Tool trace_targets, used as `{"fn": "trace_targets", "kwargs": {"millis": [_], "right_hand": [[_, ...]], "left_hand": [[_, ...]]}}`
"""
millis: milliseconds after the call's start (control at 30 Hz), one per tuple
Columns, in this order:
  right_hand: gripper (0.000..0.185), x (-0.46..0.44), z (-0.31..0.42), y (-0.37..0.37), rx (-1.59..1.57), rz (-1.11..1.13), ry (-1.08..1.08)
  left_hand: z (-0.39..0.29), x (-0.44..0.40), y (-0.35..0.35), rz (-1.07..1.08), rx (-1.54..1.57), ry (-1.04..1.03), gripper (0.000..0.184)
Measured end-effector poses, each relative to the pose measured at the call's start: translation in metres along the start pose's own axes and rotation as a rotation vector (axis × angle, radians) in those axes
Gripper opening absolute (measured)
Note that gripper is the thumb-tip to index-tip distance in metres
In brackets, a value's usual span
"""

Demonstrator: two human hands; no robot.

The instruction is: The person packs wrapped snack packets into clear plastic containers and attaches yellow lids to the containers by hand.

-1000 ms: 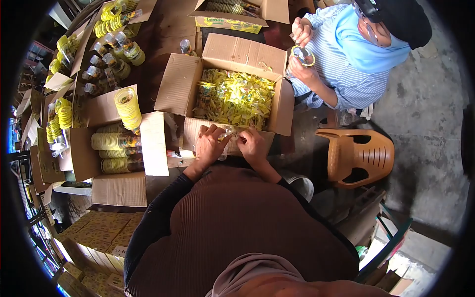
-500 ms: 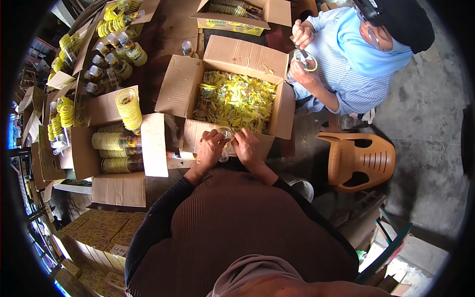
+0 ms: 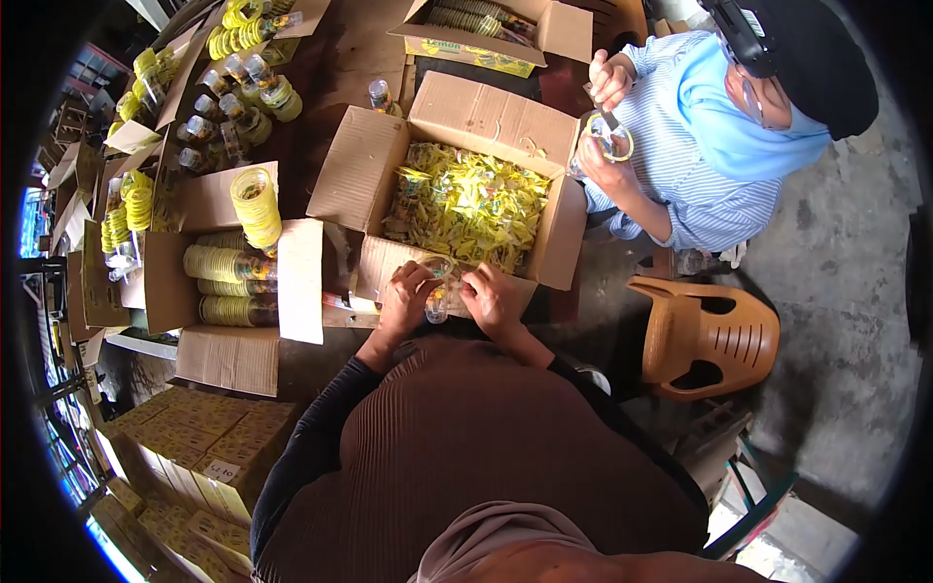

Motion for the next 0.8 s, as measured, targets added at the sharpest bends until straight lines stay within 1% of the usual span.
{"fn": "trace_targets", "kwargs": {"millis": [67, 100, 167, 333, 433, 567, 667, 733, 767, 800], "right_hand": [[0.013, -0.004, -0.013, -0.013, 0.008, 0.035, -0.009], [0.013, -0.005, -0.020, -0.020, 0.019, 0.067, -0.022], [0.014, -0.004, -0.030, -0.023, -0.006, 0.053, -0.019], [0.016, -0.004, -0.008, 0.001, -0.058, 0.039, 0.026], [0.017, 0.000, 0.000, -0.002, -0.060, 0.075, 0.073], [0.016, -0.008, 0.002, -0.009, 0.020, 0.052, 0.099], [0.013, -0.010, -0.011, -0.021, 0.057, 0.052, 0.058], [0.011, -0.008, -0.029, -0.026, -0.049, 0.026, -0.098], [0.011, -0.007, -0.030, -0.023, -0.065, -0.030, -0.095], [0.011, -0.006, -0.028, -0.023, -0.064, -0.032, -0.096]], "left_hand": [[-0.004, 0.001, 0.003, -0.025, 0.012, -0.027, 0.013], [-0.002, 0.001, 0.003, -0.021, 0.027, 0.000, 0.013], [-0.002, 0.000, 0.004, -0.022, 0.042, 0.027, 0.013], [0.007, 0.003, 0.003, -0.005, 0.077, 0.124, 0.016], [0.004, 0.003, 0.007, -0.052, 0.124, 0.096, 0.011], [0.009, 0.003, 0.004, -0.015, 0.095, 0.118, 0.010], [0.012, 0.003, 0.002, 0.015, 0.115, 0.101, 0.011], [0.008, 0.001, 0.006, -0.005, 0.196, -0.004, 0.012], [0.010, 0.001, 0.007, -0.004, 0.197, -0.007, 0.012], [0.008, 0.002, 0.008, -0.001, 0.173, -0.008, 0.012]]}}
Point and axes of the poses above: each hand's wrist, its own x-axis away from the middle knuckle, its own y-axis out of the back of the hand, z = x × y, the point moved 10 cm from there along -x, towards the middle knuckle, and after that the axes turned 7 degrees about y, right-handed, at the moved point
